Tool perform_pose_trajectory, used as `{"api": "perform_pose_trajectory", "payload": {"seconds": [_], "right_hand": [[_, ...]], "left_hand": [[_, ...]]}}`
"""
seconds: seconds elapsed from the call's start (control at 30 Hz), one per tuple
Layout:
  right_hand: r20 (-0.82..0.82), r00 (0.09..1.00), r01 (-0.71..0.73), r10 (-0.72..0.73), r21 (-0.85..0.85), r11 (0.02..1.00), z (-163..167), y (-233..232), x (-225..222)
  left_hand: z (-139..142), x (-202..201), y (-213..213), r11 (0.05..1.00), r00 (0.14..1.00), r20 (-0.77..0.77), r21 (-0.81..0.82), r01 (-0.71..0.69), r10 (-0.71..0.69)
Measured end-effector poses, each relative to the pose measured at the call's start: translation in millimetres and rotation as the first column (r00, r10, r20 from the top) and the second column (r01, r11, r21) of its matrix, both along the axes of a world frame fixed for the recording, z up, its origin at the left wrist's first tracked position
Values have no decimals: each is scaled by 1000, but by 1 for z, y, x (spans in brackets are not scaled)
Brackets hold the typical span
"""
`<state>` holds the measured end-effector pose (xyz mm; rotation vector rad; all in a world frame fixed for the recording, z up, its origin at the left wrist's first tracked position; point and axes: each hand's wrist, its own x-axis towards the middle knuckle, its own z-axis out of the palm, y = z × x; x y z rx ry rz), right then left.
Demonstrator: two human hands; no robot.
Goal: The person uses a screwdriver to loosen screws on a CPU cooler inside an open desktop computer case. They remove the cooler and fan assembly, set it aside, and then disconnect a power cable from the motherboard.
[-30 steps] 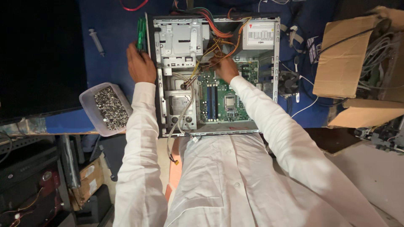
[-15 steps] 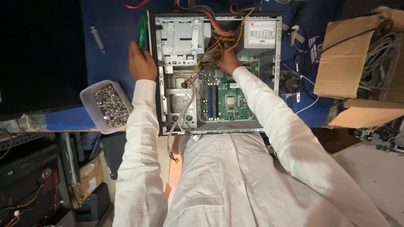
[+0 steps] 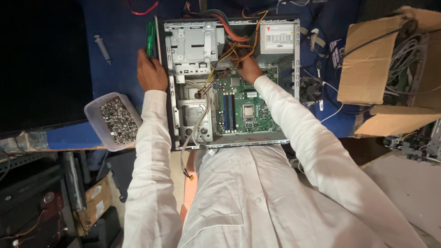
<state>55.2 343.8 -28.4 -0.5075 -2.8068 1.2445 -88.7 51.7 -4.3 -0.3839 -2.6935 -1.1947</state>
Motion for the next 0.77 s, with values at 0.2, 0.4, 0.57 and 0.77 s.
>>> {"api": "perform_pose_trajectory", "payload": {"seconds": [0.2,0.4,0.57,0.77], "right_hand": [[149,986,81,-80,0,997,-7,-5,1],[73,982,-179,176,42,983,-8,-10,-1],[209,943,-292,261,134,947,0,-8,-9],[157,916,-401,370,425,812,-6,-20,-15]], "left_hand": [[1,0,-1,1000,1000,13,6,-11,11],[7,2,0,1000,999,45,-4,-25,25],[9,0,2,1000,999,40,1,-28,28],[2,0,-1,1000,999,33,-3,-16,16]]}}
